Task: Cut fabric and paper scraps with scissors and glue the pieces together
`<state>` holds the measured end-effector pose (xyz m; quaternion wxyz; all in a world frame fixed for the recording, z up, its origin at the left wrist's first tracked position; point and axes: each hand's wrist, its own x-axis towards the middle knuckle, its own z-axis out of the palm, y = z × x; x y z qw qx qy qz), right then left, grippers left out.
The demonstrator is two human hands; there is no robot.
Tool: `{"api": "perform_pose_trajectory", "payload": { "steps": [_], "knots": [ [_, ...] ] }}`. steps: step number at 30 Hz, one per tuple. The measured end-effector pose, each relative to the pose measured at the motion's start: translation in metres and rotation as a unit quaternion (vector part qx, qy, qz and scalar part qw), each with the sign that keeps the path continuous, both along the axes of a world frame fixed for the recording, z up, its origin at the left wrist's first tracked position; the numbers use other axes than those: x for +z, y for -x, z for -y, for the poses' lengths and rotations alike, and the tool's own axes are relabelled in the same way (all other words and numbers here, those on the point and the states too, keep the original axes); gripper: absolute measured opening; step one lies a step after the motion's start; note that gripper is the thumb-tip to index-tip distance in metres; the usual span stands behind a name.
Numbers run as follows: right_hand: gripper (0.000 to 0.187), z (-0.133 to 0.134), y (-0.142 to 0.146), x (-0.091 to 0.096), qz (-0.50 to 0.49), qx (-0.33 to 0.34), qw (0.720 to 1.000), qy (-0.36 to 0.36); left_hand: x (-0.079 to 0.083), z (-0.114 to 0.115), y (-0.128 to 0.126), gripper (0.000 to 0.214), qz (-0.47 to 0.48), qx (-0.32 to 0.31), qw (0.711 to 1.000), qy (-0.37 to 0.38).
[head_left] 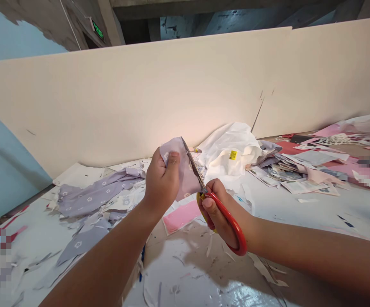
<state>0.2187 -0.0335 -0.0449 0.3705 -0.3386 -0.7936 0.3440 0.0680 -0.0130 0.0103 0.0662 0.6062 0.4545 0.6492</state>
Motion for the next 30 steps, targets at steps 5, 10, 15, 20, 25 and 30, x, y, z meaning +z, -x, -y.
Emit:
{"api": "perform_pose_trajectory", "payload": {
  "steps": [5, 10, 15, 20, 25, 30],
  "knots": [
    [0.045, 0.0000, -0.0006, 0.0004, -0.001, -0.007, 1.000, -0.002, -0.0008, -0.0013, -0.0003, 0.021, 0.016, -0.010, 1.000, 0.003],
    [0.045, 0.0001, -0.0005, 0.0002, -0.002, -0.014, 1.000, -0.002, -0.0007, -0.0012, -0.0004, 0.020, 0.020, -0.011, 1.000, 0.014],
    [0.047, 0.0016, -0.0001, 0.0025, 0.005, -0.017, 1.000, 0.005, 0.0000, -0.0003, -0.0020, 0.019, 0.037, -0.022, 0.999, 0.021],
    [0.046, 0.0039, -0.0001, 0.0055, -0.001, -0.027, 1.000, 0.012, 0.0009, 0.0010, -0.0022, 0.018, 0.038, -0.037, 0.999, 0.012],
    [0.043, 0.0052, -0.0003, 0.0062, -0.004, -0.022, 1.000, 0.009, 0.0003, 0.0002, -0.0026, 0.018, 0.038, -0.030, 0.999, 0.009],
    [0.043, 0.0049, -0.0003, 0.0057, -0.006, -0.016, 1.000, 0.015, -0.0018, -0.0015, -0.0021, 0.019, 0.049, -0.023, 0.999, 0.005]
  ]
}}
